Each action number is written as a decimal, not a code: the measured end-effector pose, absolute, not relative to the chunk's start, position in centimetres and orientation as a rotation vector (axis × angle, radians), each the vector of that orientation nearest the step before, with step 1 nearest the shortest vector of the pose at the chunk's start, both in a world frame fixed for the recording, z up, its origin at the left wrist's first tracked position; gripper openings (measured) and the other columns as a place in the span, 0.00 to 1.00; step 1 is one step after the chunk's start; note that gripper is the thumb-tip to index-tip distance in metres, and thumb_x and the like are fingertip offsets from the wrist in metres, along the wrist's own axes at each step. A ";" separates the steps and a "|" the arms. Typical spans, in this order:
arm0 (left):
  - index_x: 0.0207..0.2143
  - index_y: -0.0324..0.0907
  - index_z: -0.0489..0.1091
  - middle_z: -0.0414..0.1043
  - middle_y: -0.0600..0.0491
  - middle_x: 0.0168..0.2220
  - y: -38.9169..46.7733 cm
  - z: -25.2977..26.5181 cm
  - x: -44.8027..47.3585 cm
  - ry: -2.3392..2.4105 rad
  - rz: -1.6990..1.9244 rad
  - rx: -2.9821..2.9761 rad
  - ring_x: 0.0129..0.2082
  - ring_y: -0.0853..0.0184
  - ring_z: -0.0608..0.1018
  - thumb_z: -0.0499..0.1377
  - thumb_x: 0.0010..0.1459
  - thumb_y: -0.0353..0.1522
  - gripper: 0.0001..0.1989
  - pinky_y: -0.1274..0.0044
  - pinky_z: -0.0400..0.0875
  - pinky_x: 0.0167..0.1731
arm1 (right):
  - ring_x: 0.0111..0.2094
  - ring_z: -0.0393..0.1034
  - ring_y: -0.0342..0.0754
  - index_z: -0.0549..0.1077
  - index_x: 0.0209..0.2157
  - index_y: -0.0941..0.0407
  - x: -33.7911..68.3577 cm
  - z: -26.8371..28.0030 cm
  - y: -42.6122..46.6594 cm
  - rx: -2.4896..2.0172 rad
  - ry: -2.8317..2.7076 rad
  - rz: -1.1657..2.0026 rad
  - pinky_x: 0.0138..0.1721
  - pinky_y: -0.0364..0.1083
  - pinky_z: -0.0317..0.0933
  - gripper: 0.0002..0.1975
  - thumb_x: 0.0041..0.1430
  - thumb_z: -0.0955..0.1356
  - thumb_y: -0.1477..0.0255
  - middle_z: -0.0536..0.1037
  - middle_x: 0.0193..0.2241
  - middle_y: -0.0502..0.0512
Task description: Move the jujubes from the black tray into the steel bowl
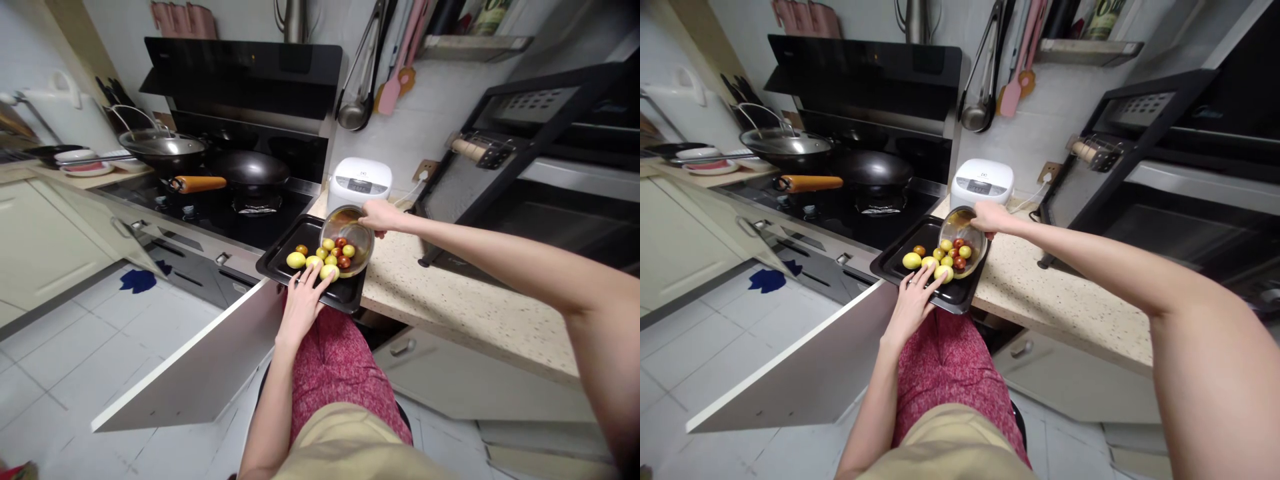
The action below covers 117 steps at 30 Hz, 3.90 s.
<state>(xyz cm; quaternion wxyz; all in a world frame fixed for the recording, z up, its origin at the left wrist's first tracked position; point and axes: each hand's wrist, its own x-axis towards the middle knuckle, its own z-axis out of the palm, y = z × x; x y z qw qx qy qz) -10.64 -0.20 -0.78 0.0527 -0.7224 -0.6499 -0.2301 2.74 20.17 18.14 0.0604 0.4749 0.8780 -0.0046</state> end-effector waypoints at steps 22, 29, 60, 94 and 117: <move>0.73 0.50 0.55 0.50 0.41 0.75 -0.2 -0.9 -10.9 -1.969 -0.699 -2.210 0.74 0.52 0.57 0.63 0.64 0.27 0.38 0.56 0.57 0.69 | 0.38 0.79 0.61 0.81 0.38 0.67 4.8 20.5 20.4 1.530 2.697 0.497 0.43 0.52 0.69 0.14 0.61 0.66 0.73 0.79 0.22 0.65; 0.74 0.48 0.52 0.48 0.41 0.75 -0.4 -1.0 -11.3 -1.939 -0.777 -2.286 0.75 0.51 0.53 0.65 0.64 0.41 0.40 0.55 0.53 0.70 | 0.19 0.70 0.47 0.74 0.27 0.59 14.3 19.4 20.7 2.024 2.725 -0.375 0.28 0.43 0.65 0.06 0.57 0.67 0.76 0.70 0.11 0.50; 0.61 0.40 0.69 0.72 0.41 0.61 5.7 4.7 -8.5 -1.986 -0.521 -2.315 0.60 0.55 0.75 0.54 0.73 0.34 0.18 0.64 0.69 0.60 | 0.11 0.61 0.42 0.64 0.17 0.53 24.5 3.9 15.3 1.990 2.321 -1.734 0.13 0.39 0.56 0.17 0.52 0.69 0.63 0.66 0.08 0.50; 0.47 0.42 0.75 0.81 0.50 0.45 4.5 5.2 -1.4 -2.028 -1.777 -2.061 0.38 0.65 0.82 0.67 0.60 0.31 0.12 0.76 0.78 0.40 | 0.56 0.76 0.53 0.67 0.65 0.52 18.4 5.6 15.7 0.156 3.763 -0.242 0.55 0.53 0.76 0.23 0.72 0.63 0.73 0.78 0.55 0.62; 0.56 0.43 0.72 0.80 0.46 0.51 1.6 1.8 1.6 -1.666 -1.273 -2.320 0.54 0.57 0.79 0.63 0.67 0.36 0.16 0.61 0.71 0.59 | 0.50 0.74 0.53 0.71 0.52 0.54 21.6 6.1 19.0 0.224 3.406 -0.418 0.47 0.52 0.72 0.12 0.69 0.66 0.74 0.75 0.52 0.61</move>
